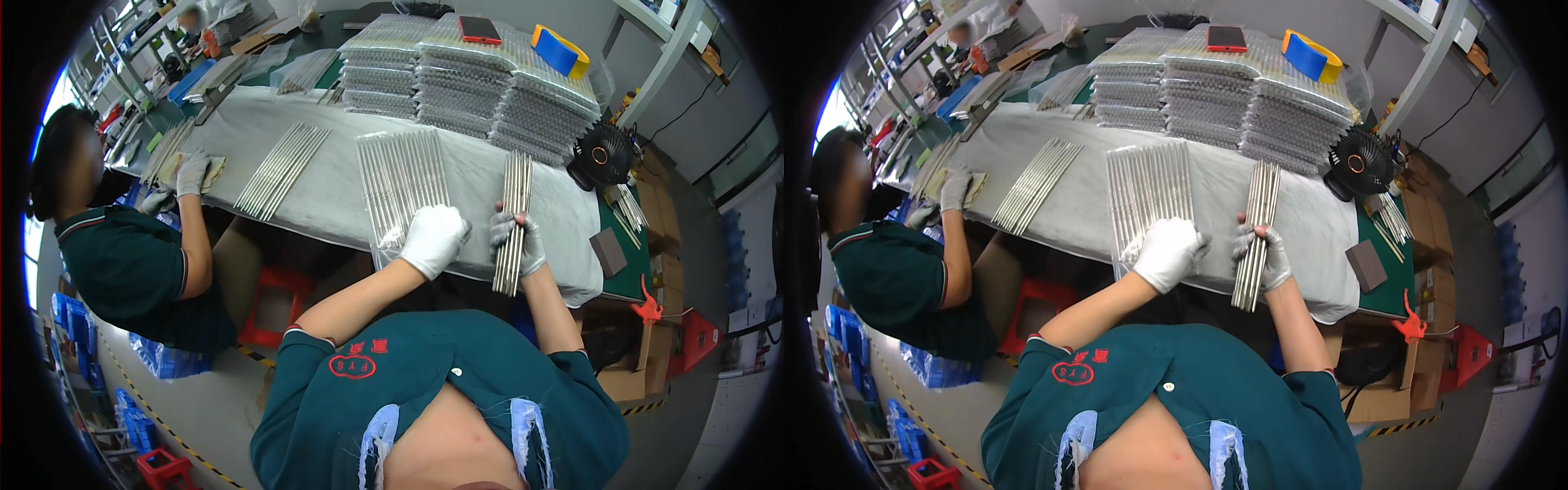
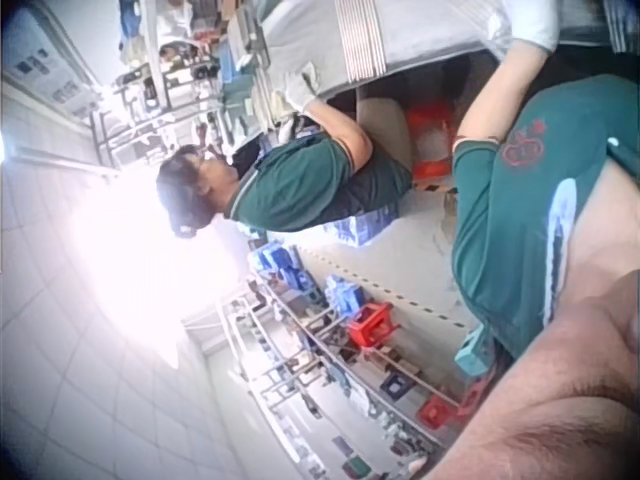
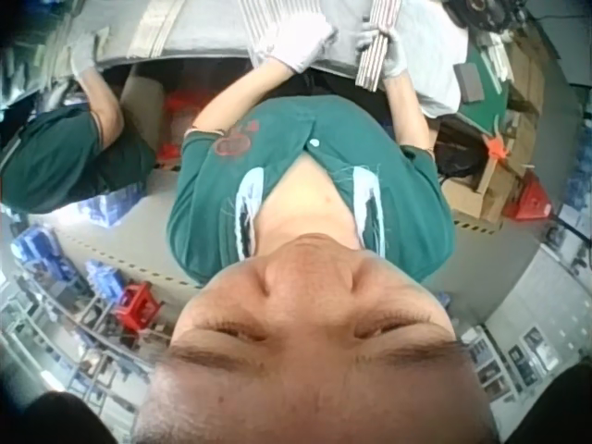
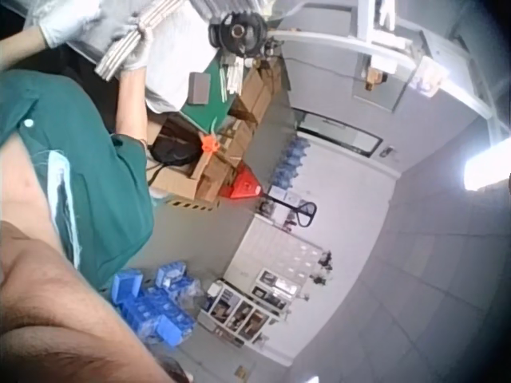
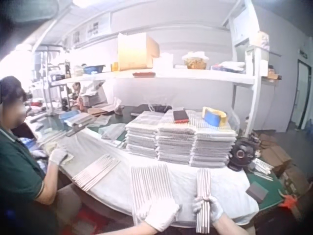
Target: The person arranges long metal rods on a table, aligns them into bundles, and places them into clear plastic bags. The person then seals the bags using a handheld heat sealer and stacks the finished packages on a pile.
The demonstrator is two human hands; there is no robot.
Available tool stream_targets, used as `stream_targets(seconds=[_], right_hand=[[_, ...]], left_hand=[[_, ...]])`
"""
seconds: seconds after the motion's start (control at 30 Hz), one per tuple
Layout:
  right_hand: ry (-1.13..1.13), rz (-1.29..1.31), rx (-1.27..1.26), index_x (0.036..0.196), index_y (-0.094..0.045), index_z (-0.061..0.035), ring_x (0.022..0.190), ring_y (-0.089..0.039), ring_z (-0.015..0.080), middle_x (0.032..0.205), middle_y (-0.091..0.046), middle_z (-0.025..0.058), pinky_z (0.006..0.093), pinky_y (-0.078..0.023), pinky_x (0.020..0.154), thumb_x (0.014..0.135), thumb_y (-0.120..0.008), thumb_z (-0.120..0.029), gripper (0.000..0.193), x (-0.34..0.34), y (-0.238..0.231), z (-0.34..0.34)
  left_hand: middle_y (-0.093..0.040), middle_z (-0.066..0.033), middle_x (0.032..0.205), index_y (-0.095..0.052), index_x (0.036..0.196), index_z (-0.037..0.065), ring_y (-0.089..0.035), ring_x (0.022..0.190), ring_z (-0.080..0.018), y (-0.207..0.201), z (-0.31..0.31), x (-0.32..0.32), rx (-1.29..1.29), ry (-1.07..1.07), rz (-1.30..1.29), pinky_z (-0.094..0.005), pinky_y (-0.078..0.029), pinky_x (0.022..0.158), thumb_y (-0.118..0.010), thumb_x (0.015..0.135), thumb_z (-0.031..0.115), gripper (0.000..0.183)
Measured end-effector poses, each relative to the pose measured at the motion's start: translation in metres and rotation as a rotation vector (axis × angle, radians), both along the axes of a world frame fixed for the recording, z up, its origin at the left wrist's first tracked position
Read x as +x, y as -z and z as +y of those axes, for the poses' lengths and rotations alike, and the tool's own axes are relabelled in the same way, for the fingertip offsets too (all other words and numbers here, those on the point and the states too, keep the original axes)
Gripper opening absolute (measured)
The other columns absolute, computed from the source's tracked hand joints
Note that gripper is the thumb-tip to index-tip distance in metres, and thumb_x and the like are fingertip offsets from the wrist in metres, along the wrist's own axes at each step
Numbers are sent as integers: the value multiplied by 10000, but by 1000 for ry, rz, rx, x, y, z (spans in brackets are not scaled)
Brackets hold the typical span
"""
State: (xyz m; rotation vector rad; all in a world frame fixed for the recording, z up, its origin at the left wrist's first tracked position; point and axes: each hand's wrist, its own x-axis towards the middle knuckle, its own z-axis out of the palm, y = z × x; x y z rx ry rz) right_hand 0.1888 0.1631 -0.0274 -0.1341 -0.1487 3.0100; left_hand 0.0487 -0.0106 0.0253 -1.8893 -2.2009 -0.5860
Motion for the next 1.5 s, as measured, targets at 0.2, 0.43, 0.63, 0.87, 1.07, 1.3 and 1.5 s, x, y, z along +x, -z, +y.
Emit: stream_targets(seconds=[0.2,0.43,0.63,0.87,1.07,1.3,1.5], right_hand=[[-422,-325,644,1154,-499,-64,724,-566,162,781,-520,43,336,-515,650,660,-755,-178,568,65,-50,-43],[-823,-568,914,1103,-609,-48,802,-619,104,900,-645,27,255,-517,751,644,-753,-155,493,63,-40,-68],[-697,-410,644,1067,-602,-60,653,-619,105,828,-626,53,244,-533,570,727,-698,-106,356,12,-40,-65],[-188,-421,522,929,-628,-96,687,-647,200,790,-663,65,326,-540,649,891,-575,-331,244,-111,-11,-70],[-212,-442,521,1123,-599,-88,833,-660,208,975,-673,86,350,-545,778,929,-527,-379,357,-169,-41,-65],[-97,24,102,1313,-467,-35,1205,-483,296,1358,-469,127,452,-479,940,989,-420,-329,439,-140,21,-34],[-22,-349,602,1292,-483,-27,1054,-587,257,1184,-574,113,408,-515,907,942,-555,-228,410,-24,-73,-68]], left_hand=[[-611,-105,672,-709,989,174,-614,650,-303,-10,-56,-32,-202,-67,-82,-433,-498,617,-690,763,269,246],[-600,-93,622,-721,904,182,-595,579,-292,-19,-47,-46,90,-80,-89,-417,-486,545,-686,778,306,180],[-505,-42,568,-670,953,202,-545,536,-251,-14,-39,-35,284,-10,100,-409,-427,495,-682,788,265,178],[-558,-47,625,-639,1006,189,-557,557,-256,-40,-26,-34,238,38,156,-394,-411,498,-613,829,216,181],[-523,-61,573,-643,1062,208,-556,511,-268,-37,-31,-36,215,100,190,-412,-427,469,-633,814,232,249],[-660,-131,941,-623,1183,87,-636,809,-233,-44,-41,0,-11,664,-858,-338,-512,751,-614,889,151,301],[-650,-66,1063,-624,1204,65,-595,989,-148,9,-42,15,-412,511,-1375,-281,-461,903,-550,946,152,282]])
